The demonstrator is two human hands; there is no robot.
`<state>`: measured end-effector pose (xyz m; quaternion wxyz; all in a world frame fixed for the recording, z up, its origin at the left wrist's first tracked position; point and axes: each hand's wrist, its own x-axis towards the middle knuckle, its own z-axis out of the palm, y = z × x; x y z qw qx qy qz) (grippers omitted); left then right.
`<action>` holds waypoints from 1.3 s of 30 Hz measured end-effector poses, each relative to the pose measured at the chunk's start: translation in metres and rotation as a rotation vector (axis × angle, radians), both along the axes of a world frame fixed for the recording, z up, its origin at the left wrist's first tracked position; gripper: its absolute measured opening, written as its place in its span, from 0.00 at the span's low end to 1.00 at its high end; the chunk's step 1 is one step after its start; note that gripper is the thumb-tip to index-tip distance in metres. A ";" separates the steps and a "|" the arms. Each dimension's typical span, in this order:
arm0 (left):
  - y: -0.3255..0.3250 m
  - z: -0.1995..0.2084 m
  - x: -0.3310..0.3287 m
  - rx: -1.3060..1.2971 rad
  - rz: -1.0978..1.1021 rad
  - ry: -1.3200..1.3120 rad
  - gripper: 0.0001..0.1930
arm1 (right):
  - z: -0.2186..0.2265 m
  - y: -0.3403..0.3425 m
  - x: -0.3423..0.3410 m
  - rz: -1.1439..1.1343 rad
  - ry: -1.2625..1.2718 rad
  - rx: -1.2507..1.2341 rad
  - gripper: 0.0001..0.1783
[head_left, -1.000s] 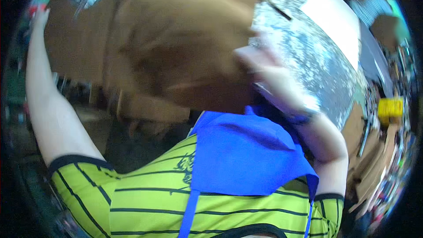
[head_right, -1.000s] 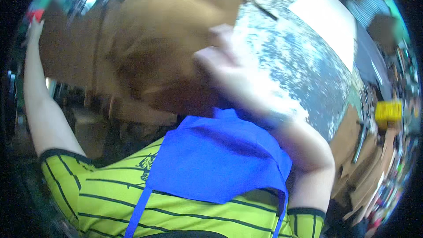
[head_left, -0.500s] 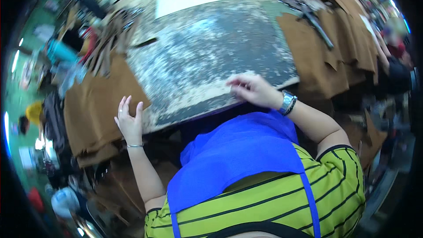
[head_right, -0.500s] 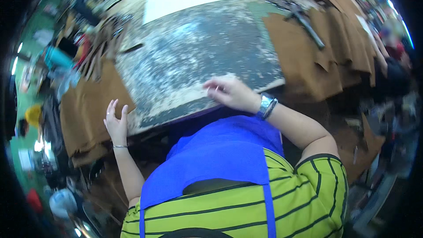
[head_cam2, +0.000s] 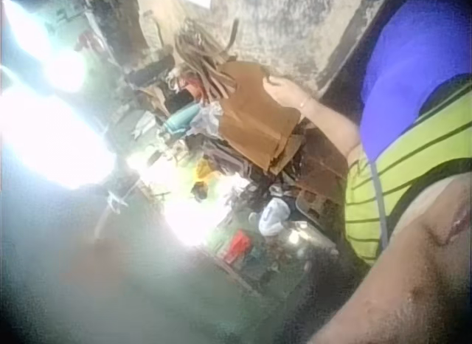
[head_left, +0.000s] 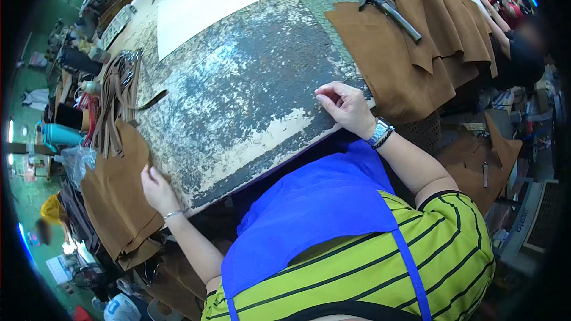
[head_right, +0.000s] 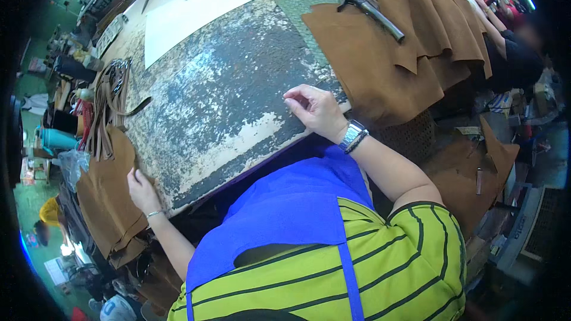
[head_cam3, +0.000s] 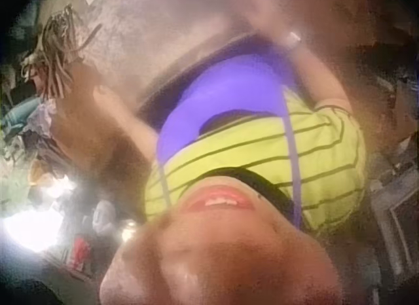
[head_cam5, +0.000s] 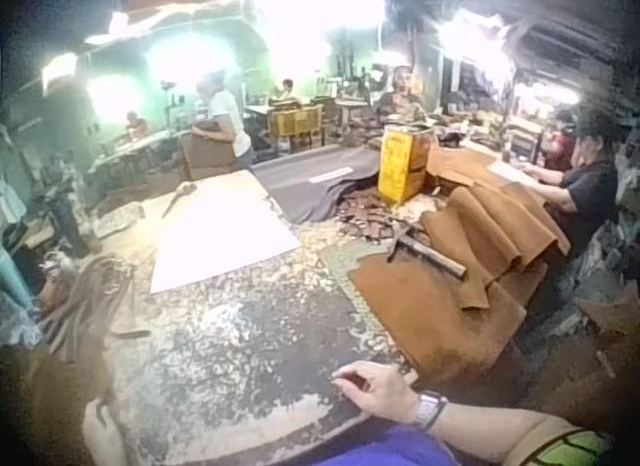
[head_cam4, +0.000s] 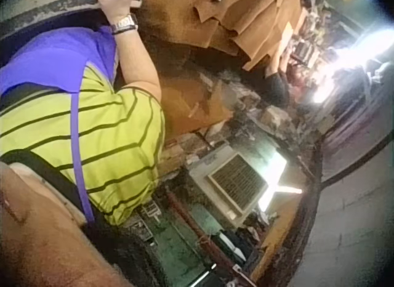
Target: Applying and hammering leather straps onto a large leather component for a bag or garment.
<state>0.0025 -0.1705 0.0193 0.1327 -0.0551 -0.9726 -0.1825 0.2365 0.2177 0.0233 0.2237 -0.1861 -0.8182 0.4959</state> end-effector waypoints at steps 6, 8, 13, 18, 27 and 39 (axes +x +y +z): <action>-0.061 0.011 -0.034 0.323 0.023 0.231 0.19 | -0.007 -0.001 -0.006 0.016 0.083 0.046 0.06; -0.074 0.036 -0.044 0.324 0.130 0.357 0.19 | -0.001 -0.004 -0.003 0.037 0.057 0.013 0.06; -0.072 0.120 -0.049 0.249 0.051 0.704 0.17 | -0.006 0.000 -0.002 0.041 0.036 -0.010 0.07; 0.013 0.177 -0.010 0.570 0.026 0.721 0.20 | -0.004 0.000 -0.004 0.028 0.030 0.007 0.07; 0.216 0.104 0.106 0.801 -1.041 -0.390 0.18 | -0.007 0.039 -0.008 0.270 0.054 -1.045 0.33; 0.096 0.036 -0.023 0.051 -0.536 0.061 0.14 | 0.015 0.076 -0.021 0.147 -0.066 -0.405 0.24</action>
